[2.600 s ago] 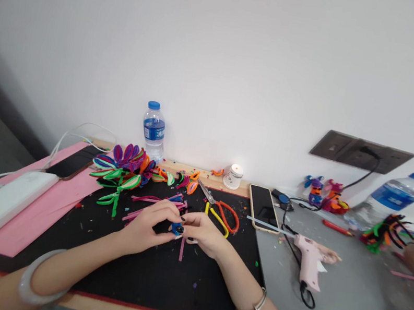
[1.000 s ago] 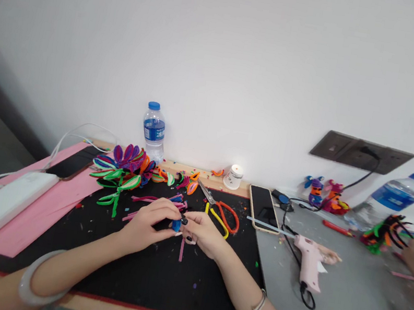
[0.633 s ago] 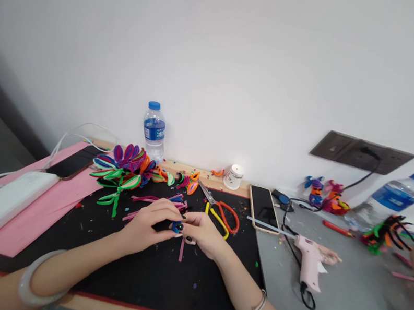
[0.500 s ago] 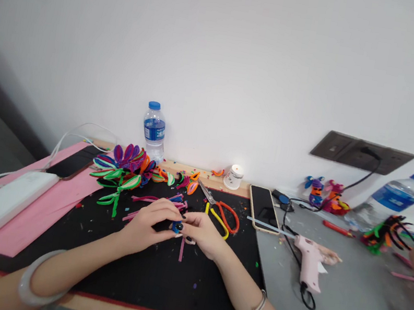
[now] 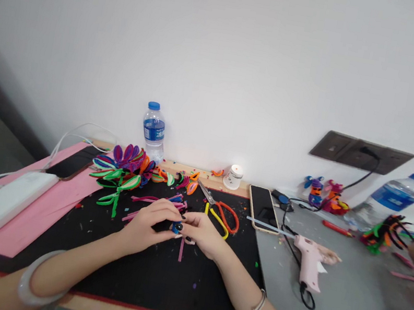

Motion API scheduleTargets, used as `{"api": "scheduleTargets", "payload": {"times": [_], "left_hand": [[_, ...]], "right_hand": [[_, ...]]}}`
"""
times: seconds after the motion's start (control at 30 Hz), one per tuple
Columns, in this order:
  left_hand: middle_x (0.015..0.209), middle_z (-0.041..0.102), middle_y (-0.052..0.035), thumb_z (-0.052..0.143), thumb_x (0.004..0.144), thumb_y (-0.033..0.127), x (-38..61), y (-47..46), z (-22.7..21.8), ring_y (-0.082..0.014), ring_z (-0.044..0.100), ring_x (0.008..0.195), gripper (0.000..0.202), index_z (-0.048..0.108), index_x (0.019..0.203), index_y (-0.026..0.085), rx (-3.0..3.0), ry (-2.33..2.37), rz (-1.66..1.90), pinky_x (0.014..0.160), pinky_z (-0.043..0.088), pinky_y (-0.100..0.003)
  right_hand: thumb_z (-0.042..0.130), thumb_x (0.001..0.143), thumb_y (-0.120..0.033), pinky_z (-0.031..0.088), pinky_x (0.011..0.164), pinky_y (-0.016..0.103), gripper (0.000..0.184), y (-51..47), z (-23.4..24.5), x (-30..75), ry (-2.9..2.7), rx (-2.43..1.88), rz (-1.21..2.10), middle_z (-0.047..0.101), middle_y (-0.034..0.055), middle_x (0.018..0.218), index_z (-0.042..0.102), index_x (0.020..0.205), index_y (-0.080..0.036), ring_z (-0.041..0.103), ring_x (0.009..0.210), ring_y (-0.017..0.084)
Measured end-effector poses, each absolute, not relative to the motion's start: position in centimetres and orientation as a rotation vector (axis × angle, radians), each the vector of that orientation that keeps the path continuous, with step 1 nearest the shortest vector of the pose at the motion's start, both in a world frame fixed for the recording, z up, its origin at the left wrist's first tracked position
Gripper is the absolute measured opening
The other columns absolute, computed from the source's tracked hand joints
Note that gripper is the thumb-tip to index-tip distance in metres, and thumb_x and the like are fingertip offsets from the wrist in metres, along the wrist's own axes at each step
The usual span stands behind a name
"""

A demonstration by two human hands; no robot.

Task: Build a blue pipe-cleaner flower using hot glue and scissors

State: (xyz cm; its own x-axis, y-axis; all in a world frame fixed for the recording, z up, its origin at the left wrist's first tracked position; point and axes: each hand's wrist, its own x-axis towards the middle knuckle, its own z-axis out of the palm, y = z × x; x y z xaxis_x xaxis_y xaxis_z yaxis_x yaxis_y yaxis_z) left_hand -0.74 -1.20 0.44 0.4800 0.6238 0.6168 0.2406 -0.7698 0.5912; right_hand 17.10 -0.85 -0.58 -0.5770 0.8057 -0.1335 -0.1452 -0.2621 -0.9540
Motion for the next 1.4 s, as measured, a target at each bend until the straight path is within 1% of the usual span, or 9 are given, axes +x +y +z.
{"api": "scheduleTargets", "payload": {"times": [0.3,0.5,0.67,0.77,1.03,1.2,1.4], "left_hand": [[0.089,0.065,-0.0054,0.063,0.073,0.021,-0.86,-1.29,0.48,-0.0166,0.056,0.089,0.017,0.061,0.091,0.018,2.303,0.729,1.202,0.083,0.043,-0.034],[0.089,0.065,-0.0056,0.063,0.073,0.021,-0.77,-1.17,0.37,-0.0171,0.056,0.089,0.018,0.061,0.091,0.018,2.31,0.723,1.219,0.083,0.043,-0.035],[0.087,0.065,-0.006,0.063,0.074,0.021,-0.75,-1.25,0.52,-0.0171,0.056,0.086,0.018,0.062,0.091,0.018,2.312,0.721,1.231,0.08,0.045,-0.034],[0.086,0.065,-0.0061,0.062,0.074,0.02,-0.79,-1.28,0.57,-0.0167,0.056,0.083,0.016,0.062,0.09,0.018,2.321,0.719,1.238,0.077,0.045,-0.034],[0.086,0.065,-0.0064,0.061,0.075,0.022,-0.81,-1.18,0.36,-0.0168,0.056,0.083,0.019,0.062,0.094,0.019,2.329,0.724,1.236,0.077,0.045,-0.034],[0.09,0.065,-0.0068,0.059,0.076,0.023,-0.79,-1.19,0.26,-0.0175,0.056,0.087,0.021,0.062,0.097,0.019,2.319,0.737,1.227,0.081,0.044,-0.035],[0.091,0.065,-0.0067,0.061,0.075,0.023,-0.76,-1.25,0.31,-0.0186,0.056,0.089,0.022,0.061,0.096,0.02,2.291,0.749,1.205,0.083,0.043,-0.037]], "right_hand": [[0.07,0.065,-0.035,0.021,0.042,0.019,0.027,-0.87,-0.48,17.02,-1.341,-0.858,1.89,0.05,-0.0036,0.056,0.059,0.069,-0.011,0.032,0.044,0.003],[0.069,0.067,-0.033,0.021,0.042,0.019,0.025,-0.86,-0.41,17.04,-1.334,-0.846,1.916,0.05,-0.0033,0.057,0.059,0.071,-0.011,0.032,0.045,0.003],[0.068,0.068,-0.034,0.021,0.042,0.019,0.025,-0.9,-0.33,17.03,-1.334,-0.839,1.917,0.05,-0.0037,0.056,0.059,0.071,-0.011,0.032,0.043,0.003],[0.069,0.068,-0.032,0.022,0.041,0.019,0.023,-0.87,-0.36,17.05,-1.341,-0.837,1.916,0.051,-0.0036,0.057,0.06,0.071,-0.011,0.032,0.043,0.003],[0.07,0.067,-0.035,0.022,0.042,0.018,0.027,-0.85,-0.54,17.1,-1.323,-0.838,1.916,0.05,-0.0037,0.057,0.06,0.073,-0.011,0.032,0.044,0.003],[0.069,0.067,-0.035,0.022,0.042,0.019,0.026,-0.91,-0.37,17.02,-1.324,-0.843,1.903,0.049,-0.0043,0.056,0.06,0.073,-0.011,0.031,0.044,0.003],[0.069,0.066,-0.038,0.023,0.043,0.019,0.029,-0.96,-0.29,16.98,-1.326,-0.862,1.896,0.05,-0.0032,0.056,0.06,0.073,-0.012,0.032,0.045,0.004]]}}
